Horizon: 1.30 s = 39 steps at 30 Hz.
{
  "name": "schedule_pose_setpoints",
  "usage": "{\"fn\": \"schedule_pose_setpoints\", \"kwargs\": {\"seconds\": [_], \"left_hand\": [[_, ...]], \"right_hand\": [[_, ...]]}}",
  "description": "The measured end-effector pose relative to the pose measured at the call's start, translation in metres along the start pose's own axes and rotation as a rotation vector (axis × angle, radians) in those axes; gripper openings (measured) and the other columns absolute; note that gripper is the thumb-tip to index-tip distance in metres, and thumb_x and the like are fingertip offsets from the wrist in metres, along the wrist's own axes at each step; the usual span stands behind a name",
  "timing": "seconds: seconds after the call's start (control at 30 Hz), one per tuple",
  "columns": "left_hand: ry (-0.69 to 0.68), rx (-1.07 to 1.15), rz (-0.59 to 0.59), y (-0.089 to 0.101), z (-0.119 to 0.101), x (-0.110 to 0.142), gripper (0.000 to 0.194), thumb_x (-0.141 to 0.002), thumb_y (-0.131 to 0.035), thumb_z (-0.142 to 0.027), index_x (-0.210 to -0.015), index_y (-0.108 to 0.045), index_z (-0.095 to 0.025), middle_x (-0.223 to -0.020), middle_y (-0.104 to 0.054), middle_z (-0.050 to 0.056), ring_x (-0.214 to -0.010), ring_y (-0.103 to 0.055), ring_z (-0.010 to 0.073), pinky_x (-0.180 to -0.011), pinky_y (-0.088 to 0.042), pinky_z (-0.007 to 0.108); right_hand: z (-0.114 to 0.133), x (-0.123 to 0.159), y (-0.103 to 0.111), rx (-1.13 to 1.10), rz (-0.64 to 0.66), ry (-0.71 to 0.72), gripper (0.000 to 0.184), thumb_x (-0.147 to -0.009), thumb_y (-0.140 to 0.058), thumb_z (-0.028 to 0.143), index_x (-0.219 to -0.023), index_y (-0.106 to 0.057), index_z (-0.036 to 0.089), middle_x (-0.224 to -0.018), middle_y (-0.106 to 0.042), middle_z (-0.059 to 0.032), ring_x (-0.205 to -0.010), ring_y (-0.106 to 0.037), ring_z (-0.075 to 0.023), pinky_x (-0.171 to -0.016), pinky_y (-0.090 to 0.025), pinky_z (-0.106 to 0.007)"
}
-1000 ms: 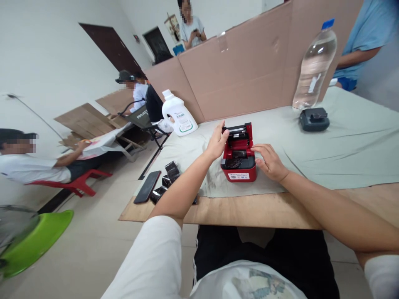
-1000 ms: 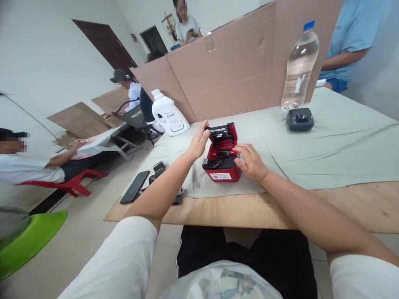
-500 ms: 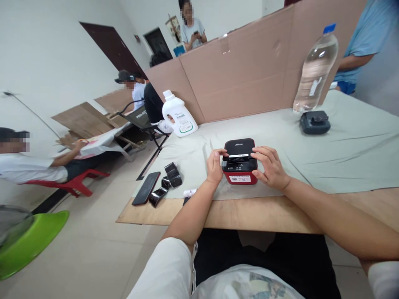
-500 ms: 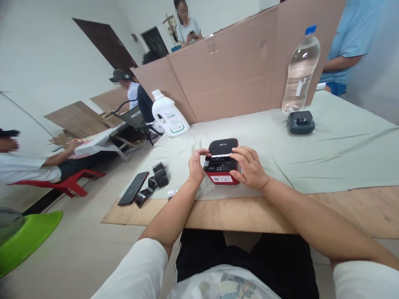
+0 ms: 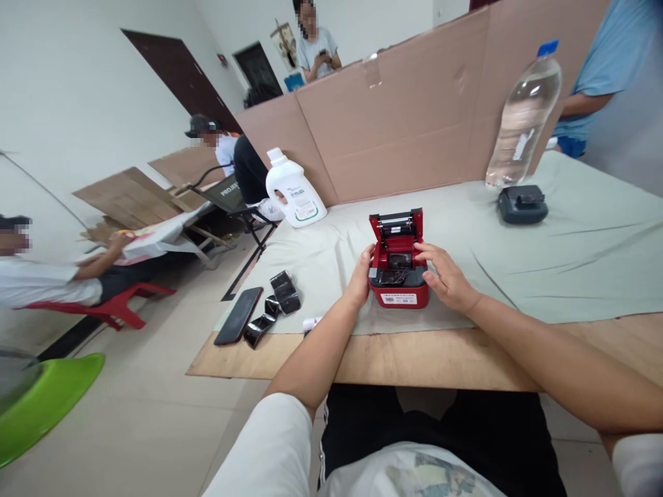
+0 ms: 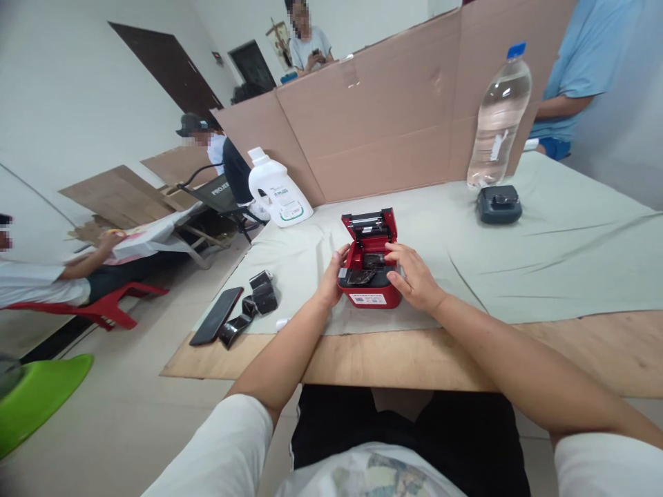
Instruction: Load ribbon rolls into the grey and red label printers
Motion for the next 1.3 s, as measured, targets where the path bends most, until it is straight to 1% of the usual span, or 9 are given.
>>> {"fn": "schedule_pose_setpoints", "kwargs": {"seconds": [0.1,0.2,0.33,0.47,0.53,0.63,0.77,1.0,1.3], "left_hand": [[0.012,-0.058,-0.068,0.009,-0.01,-0.016,0.066,-0.086,-0.041,-0.072,-0.139,-0.045,-0.033,-0.159,-0.031,0.004,-0.144,-0.032,0.0266,-0.113,-0.033,0.043],[0.002,-0.028,-0.058,0.006,-0.028,-0.038,0.062,-0.091,-0.024,-0.071,-0.141,-0.041,-0.038,-0.156,-0.037,0.001,-0.148,-0.025,0.0236,-0.116,-0.024,0.047],[-0.051,0.048,-0.063,0.003,-0.043,-0.051,0.063,-0.093,-0.016,-0.069,-0.133,-0.049,-0.033,-0.133,-0.06,0.006,-0.138,-0.043,0.0247,-0.112,-0.027,0.049],[-0.201,-0.006,-0.124,0.014,-0.045,-0.037,0.053,-0.09,-0.04,-0.067,-0.113,-0.057,-0.022,-0.094,-0.071,0.007,-0.114,-0.06,0.0245,-0.107,-0.035,0.045],[-0.267,-0.039,-0.129,0.017,-0.043,-0.025,0.044,-0.083,-0.059,-0.059,-0.105,-0.057,-0.021,-0.081,-0.069,0.004,-0.108,-0.062,0.023,-0.106,-0.037,0.043],[-0.328,-0.058,-0.119,0.017,-0.04,-0.012,0.04,-0.075,-0.073,-0.047,-0.1,-0.056,-0.021,-0.085,-0.07,0.004,-0.109,-0.062,0.022,-0.104,-0.04,0.04],[-0.429,-0.082,-0.081,0.01,-0.045,-0.001,0.036,-0.08,-0.069,-0.048,-0.101,-0.056,-0.022,-0.093,-0.07,0.005,-0.113,-0.06,0.0216,-0.103,-0.041,0.04],[-0.499,-0.128,-0.124,0.011,-0.051,0.003,0.033,-0.089,-0.055,-0.054,-0.096,-0.055,-0.021,-0.086,-0.069,0.004,-0.112,-0.061,0.0219,-0.105,-0.04,0.043],[-0.446,-0.104,-0.112,0.012,-0.043,0.006,0.035,-0.084,-0.064,-0.051,-0.102,-0.054,-0.023,-0.1,-0.069,0.006,-0.118,-0.059,0.0224,-0.107,-0.039,0.042]], "right_hand": [[-0.004,0.001,0.003,0.046,-0.044,-0.028,0.051,-0.094,-0.043,0.057,-0.129,-0.047,0.02,-0.138,-0.047,-0.0182,-0.131,-0.043,-0.0308,-0.108,-0.038,-0.054],[-0.012,0.002,0.004,0.074,-0.062,-0.06,0.066,-0.09,-0.045,0.063,-0.139,-0.038,0.02,-0.143,-0.041,-0.019,-0.135,-0.039,-0.0334,-0.106,-0.04,-0.056],[-0.011,0.003,0.012,0.135,-0.113,-0.051,0.083,-0.086,-0.048,0.067,-0.15,-0.022,0.022,-0.152,-0.03,-0.0182,-0.139,-0.032,-0.0356,-0.105,-0.041,-0.057],[0.0,0.0,0.017,0.217,-0.114,0.017,0.093,-0.084,-0.048,0.07,-0.154,-0.012,0.021,-0.155,-0.027,-0.0185,-0.142,-0.029,-0.0371,-0.111,-0.033,-0.059],[0.011,-0.001,0.009,0.243,-0.033,0.1,0.097,-0.082,-0.048,0.074,-0.154,-0.016,0.018,-0.152,-0.034,-0.0194,-0.141,-0.032,-0.0376,-0.113,-0.03,-0.059],[0.024,0.0,-0.009,0.267,0.12,0.199,0.097,-0.075,-0.056,0.076,-0.148,-0.032,0.016,-0.143,-0.048,-0.0188,-0.138,-0.037,-0.0373,-0.112,-0.032,-0.057],[0.031,0.0,-0.01,0.3,0.131,0.199,0.087,-0.075,-0.062,0.072,-0.138,-0.046,0.014,-0.138,-0.053,-0.0189,-0.136,-0.041,-0.0365,-0.11,-0.035,-0.054],[0.036,-0.003,-0.007,0.335,0.125,0.209,0.08,-0.072,-0.066,0.07,-0.128,-0.057,0.014,-0.13,-0.062,-0.0176,-0.127,-0.051,-0.0354,-0.104,-0.039,-0.051],[0.024,0.002,-0.014,0.272,0.154,0.184,0.088,-0.072,-0.067,0.069,-0.139,-0.046,0.017,-0.137,-0.055,-0.0172,-0.135,-0.043,-0.0357,-0.11,-0.036,-0.055]]}}
Point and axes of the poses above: each hand's wrist, its own x-axis away from the middle knuckle, its own y-axis out of the back of the hand, z = x × y, the point moved 10 cm from there along -x, towards the middle knuckle
